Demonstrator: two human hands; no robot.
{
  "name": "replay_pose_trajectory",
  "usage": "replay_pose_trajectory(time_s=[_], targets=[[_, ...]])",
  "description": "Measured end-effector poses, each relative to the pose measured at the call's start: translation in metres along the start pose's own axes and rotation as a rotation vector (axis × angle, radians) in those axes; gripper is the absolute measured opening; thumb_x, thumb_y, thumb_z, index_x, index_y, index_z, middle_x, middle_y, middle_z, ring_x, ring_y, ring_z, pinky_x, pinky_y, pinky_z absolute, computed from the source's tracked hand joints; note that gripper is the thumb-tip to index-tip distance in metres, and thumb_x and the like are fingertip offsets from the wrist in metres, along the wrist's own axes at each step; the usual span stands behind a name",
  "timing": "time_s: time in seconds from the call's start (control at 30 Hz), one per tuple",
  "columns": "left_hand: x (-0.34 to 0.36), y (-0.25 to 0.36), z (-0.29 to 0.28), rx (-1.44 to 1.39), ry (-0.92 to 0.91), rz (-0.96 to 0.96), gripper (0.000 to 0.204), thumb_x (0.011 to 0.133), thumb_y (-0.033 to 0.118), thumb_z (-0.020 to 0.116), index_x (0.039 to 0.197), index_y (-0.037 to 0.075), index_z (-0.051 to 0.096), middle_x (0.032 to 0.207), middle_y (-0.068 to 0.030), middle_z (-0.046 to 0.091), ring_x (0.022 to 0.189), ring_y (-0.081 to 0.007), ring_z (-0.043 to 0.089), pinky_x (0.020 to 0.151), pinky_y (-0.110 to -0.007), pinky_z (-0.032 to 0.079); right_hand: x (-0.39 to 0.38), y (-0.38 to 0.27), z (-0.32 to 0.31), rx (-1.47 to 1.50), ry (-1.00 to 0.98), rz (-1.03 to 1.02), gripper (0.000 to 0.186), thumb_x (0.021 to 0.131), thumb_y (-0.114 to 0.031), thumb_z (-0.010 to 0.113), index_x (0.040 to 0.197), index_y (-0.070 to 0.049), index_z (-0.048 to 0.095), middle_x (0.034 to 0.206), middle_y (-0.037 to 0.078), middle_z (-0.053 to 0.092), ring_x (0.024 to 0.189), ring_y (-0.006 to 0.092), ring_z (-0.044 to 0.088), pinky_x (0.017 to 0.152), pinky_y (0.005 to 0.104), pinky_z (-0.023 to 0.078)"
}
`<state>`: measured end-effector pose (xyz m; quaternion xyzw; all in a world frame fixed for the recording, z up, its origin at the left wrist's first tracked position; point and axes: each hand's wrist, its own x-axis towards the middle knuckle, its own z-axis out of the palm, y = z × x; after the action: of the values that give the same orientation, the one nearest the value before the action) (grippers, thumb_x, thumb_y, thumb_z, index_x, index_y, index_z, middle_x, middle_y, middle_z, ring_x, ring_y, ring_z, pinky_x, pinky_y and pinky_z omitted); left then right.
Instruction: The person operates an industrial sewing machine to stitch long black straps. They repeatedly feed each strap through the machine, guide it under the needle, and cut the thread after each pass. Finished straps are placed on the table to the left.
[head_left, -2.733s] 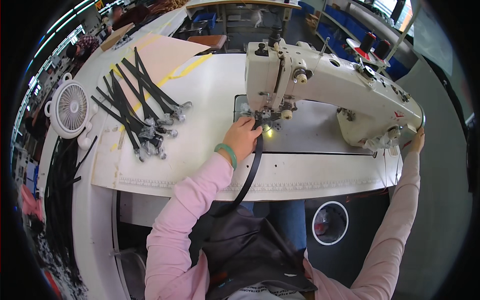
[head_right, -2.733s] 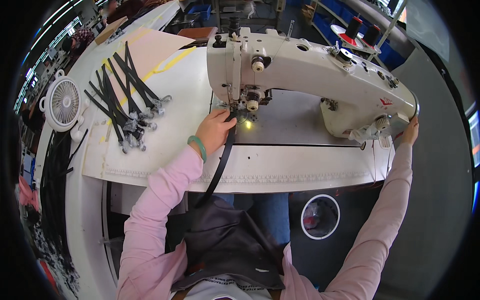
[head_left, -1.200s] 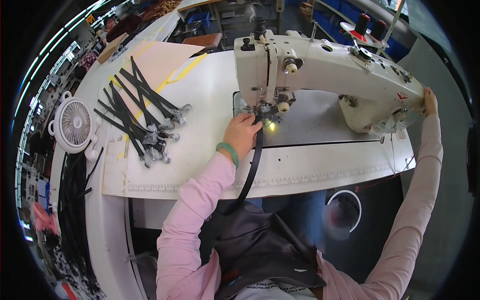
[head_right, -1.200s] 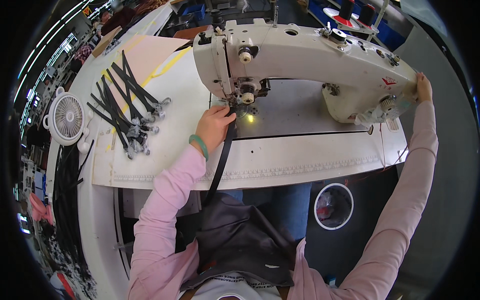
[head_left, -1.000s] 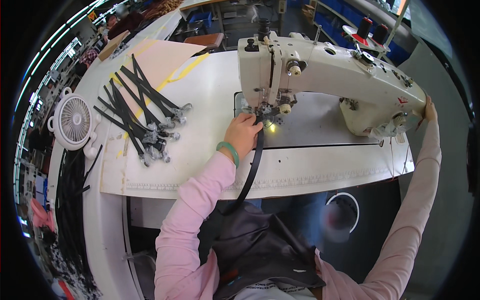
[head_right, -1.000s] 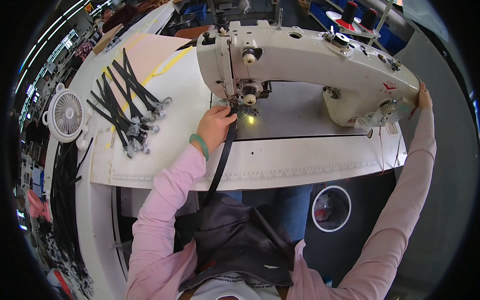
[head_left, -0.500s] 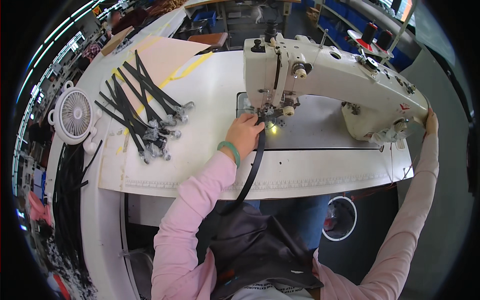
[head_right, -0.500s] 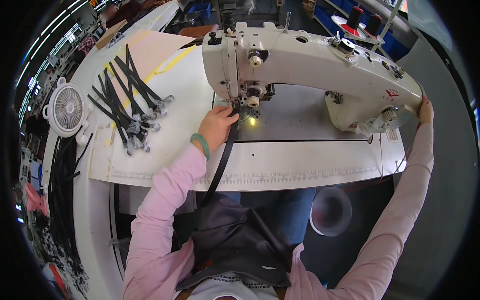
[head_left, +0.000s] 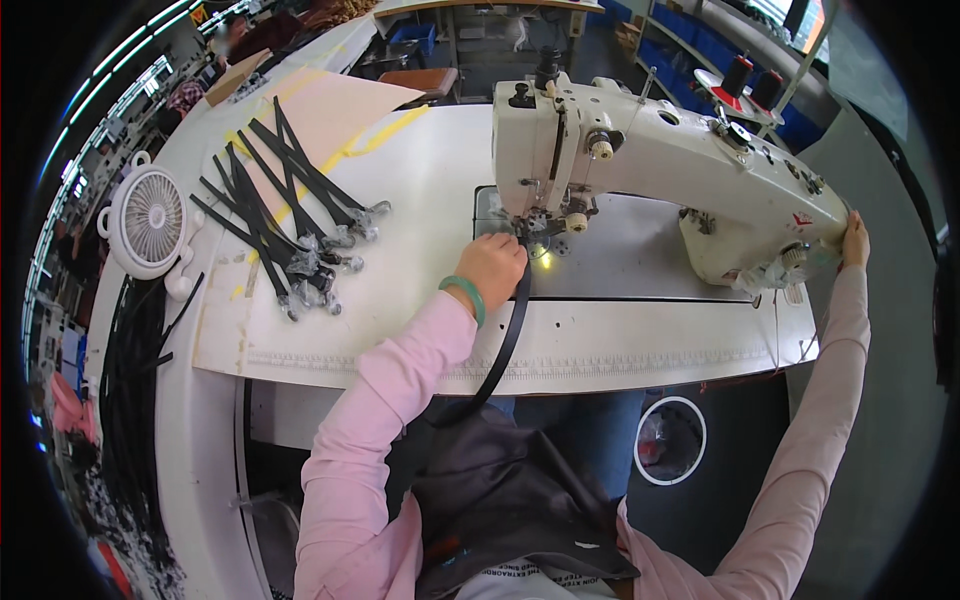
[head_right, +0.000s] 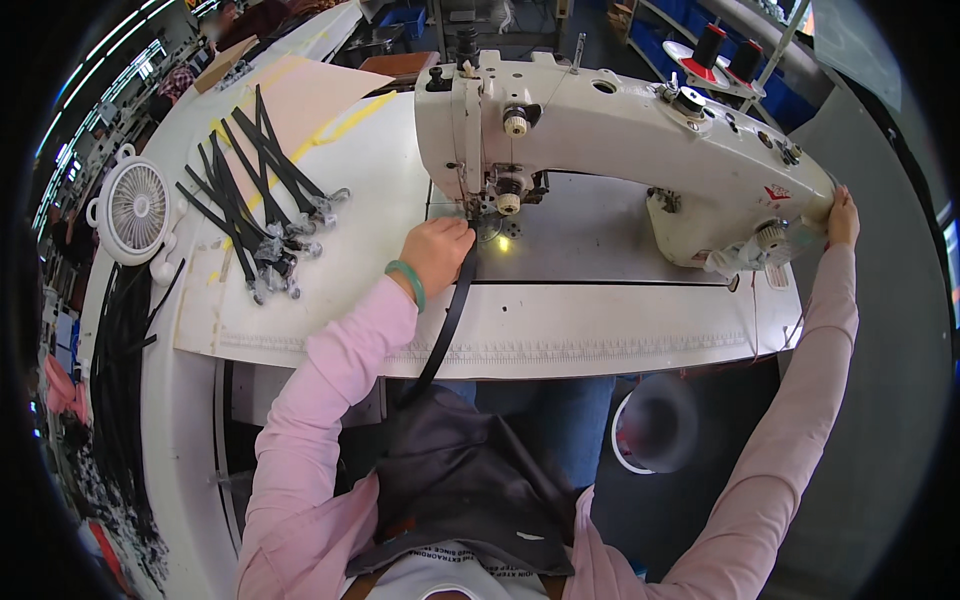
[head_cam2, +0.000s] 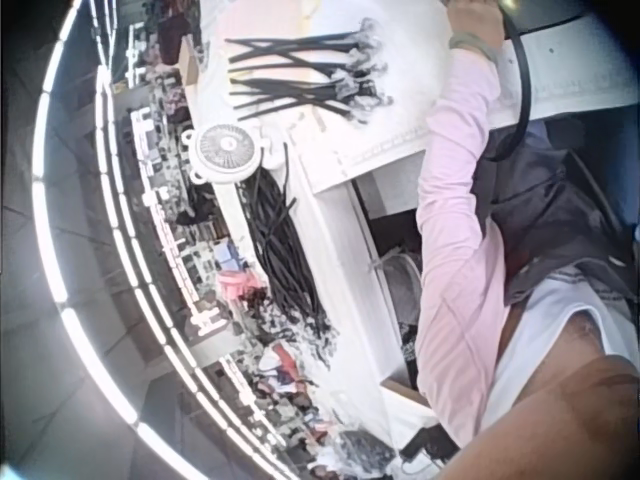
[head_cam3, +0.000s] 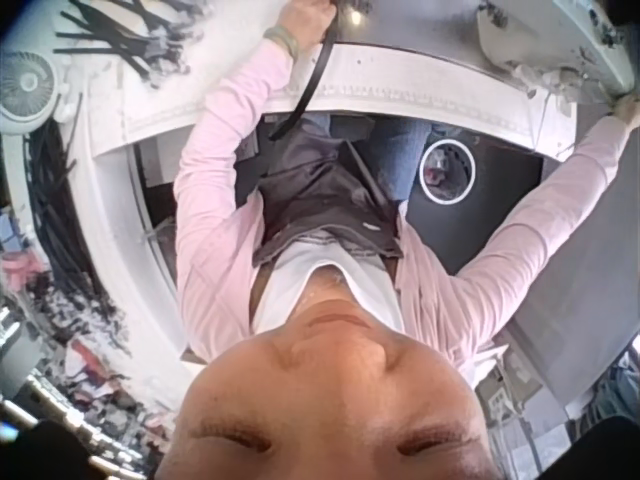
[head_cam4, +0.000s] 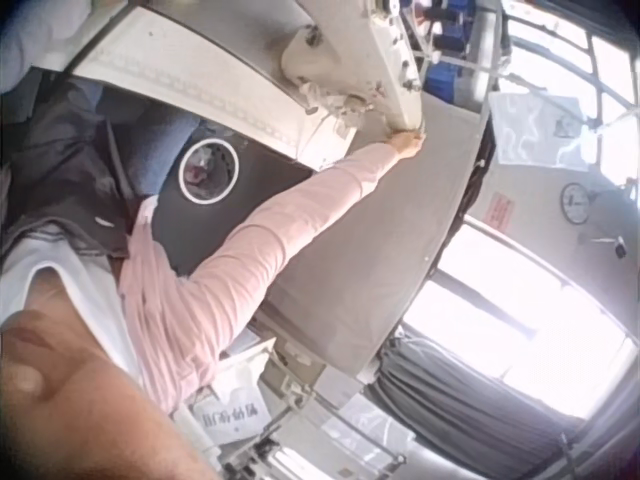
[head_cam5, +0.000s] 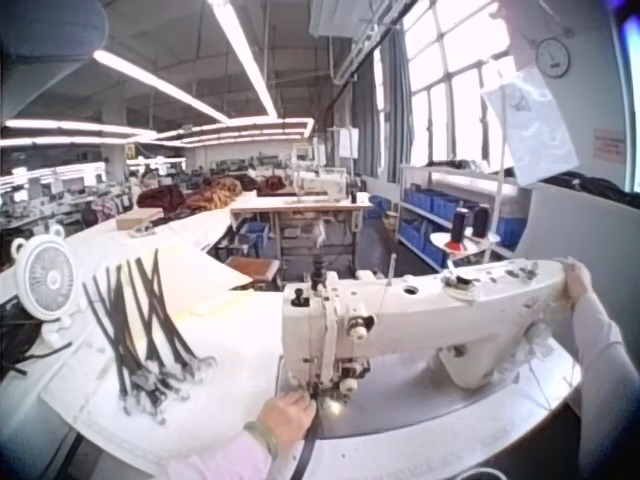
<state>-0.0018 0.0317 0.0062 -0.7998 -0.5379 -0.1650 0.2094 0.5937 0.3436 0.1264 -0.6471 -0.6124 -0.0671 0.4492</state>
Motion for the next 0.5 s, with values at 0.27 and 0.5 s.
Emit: replay_pose_trajectory(time_s=[0.27,0.5], targets=[[-0.003,0.003,-0.004,-0.023,0.019,-0.027,0.020,0.061,0.006,0.060,0.080,0.002,0.057,0.087,-0.0090,0.060,0.085,-0.0229,0.056,0.076,-0.032,0.046,-0.059,-0.009,0.004,0.471,-0.003,0.397,0.042,0.092,-0.038,0.040,0.107,-0.002,0.053,0.100,0.010,0.058,0.090,0.0208,0.056,0.077,0.0272,0.045],[-0.001,0.004,-0.008,-0.134,-0.017,-0.074,0.021,0.061,0.006,0.063,0.081,0.004,0.060,0.086,-0.0060,0.060,0.083,-0.0209,0.056,0.070,-0.030,0.048,-0.109,-0.004,0.001,0.203,0.319,0.317,0.037,0.092,-0.037,0.043,0.105,-0.005,0.056,0.096,0.006,0.058,0.086,0.0179,0.057,0.076,0.0300,0.045]])
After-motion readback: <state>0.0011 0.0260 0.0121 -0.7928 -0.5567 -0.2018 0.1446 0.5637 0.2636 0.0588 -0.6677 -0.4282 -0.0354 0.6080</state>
